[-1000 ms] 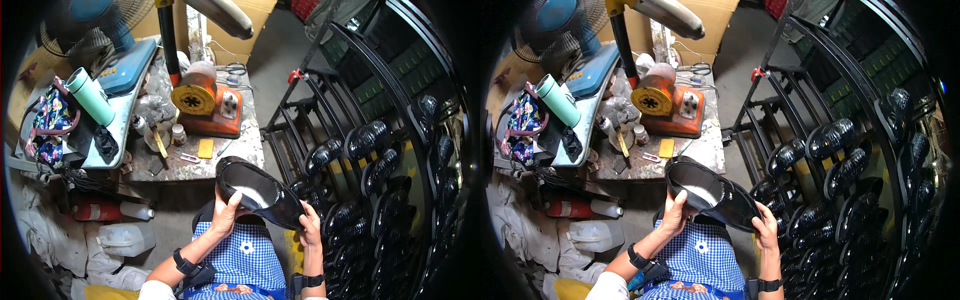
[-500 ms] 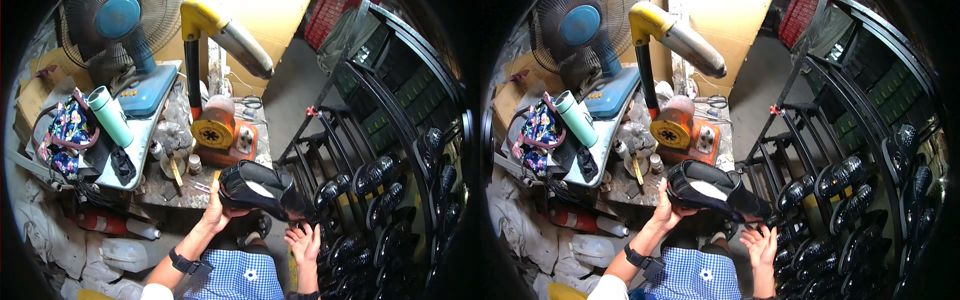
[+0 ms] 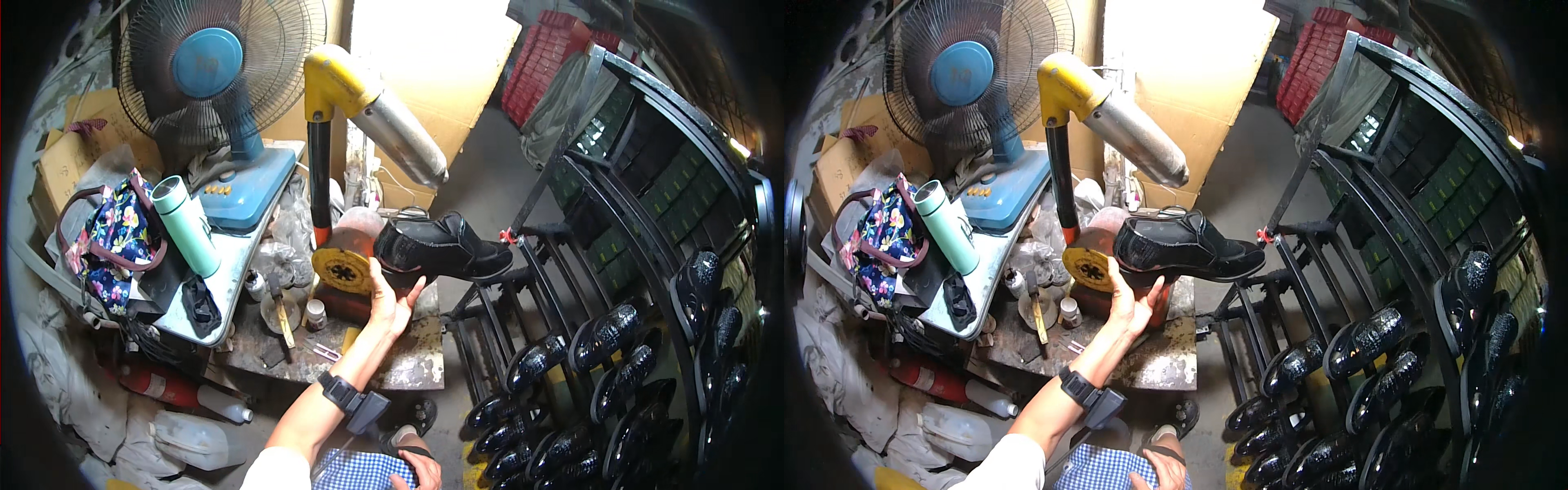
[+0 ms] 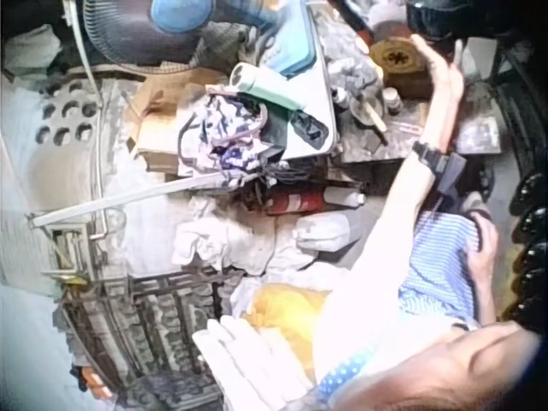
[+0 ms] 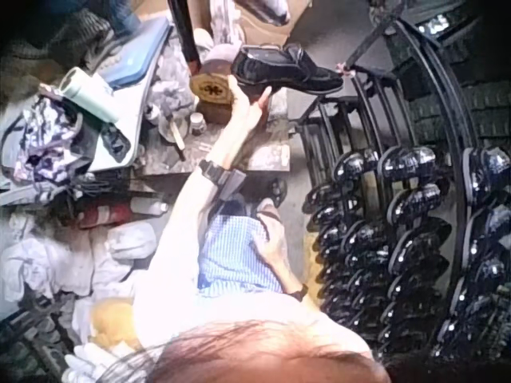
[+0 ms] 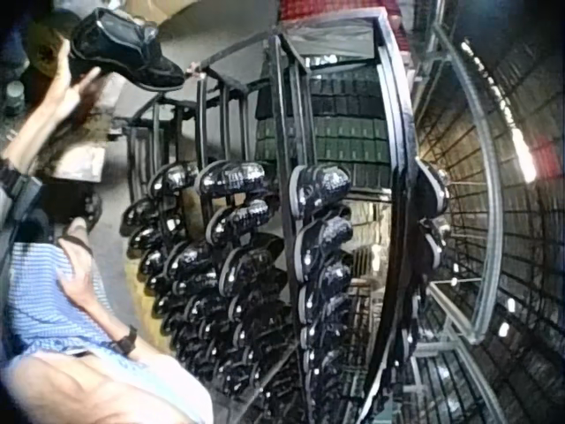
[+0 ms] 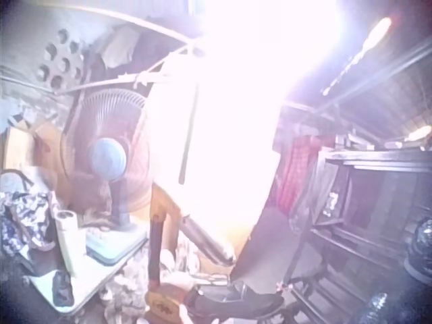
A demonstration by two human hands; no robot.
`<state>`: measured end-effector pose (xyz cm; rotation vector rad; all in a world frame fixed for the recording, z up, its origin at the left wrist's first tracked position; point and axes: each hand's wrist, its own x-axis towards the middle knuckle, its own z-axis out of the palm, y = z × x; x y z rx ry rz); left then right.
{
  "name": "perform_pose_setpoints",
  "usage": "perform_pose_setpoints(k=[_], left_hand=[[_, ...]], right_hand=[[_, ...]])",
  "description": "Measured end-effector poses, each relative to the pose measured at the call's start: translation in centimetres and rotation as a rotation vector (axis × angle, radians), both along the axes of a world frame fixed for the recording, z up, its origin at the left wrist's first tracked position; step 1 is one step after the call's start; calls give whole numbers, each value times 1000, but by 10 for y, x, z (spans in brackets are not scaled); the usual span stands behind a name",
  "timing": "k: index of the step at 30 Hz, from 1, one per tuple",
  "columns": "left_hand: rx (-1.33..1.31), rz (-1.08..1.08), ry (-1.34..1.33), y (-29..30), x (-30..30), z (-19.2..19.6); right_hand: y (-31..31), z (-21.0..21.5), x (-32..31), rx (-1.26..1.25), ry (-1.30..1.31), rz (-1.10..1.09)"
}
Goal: Inspecting finished black leather shoes for quality and placing them on a rack.
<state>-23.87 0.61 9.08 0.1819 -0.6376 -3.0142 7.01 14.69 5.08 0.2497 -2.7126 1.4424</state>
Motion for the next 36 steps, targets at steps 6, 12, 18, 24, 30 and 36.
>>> perform_pose_setpoints(k=[6, 12, 18, 24, 30, 36], left_hand=[[59, 14, -17, 11, -35, 13], [78, 56, -8, 11, -53, 22], [124, 41, -53, 7, -61, 20], [121, 23, -50, 10, -56, 20], [141, 19, -60, 13, -56, 24], [142, -97, -47, 3, -31, 15]], right_hand=[[1, -3, -3, -7, 0, -16], [2, -5, -5, -18, 35, -31], [0, -7, -4, -15, 53, -44], [-2, -6, -3, -17, 52, -58], [-3, -5, -4, -33, 45, -56], [-1, -12, 1, -45, 10, -75]])
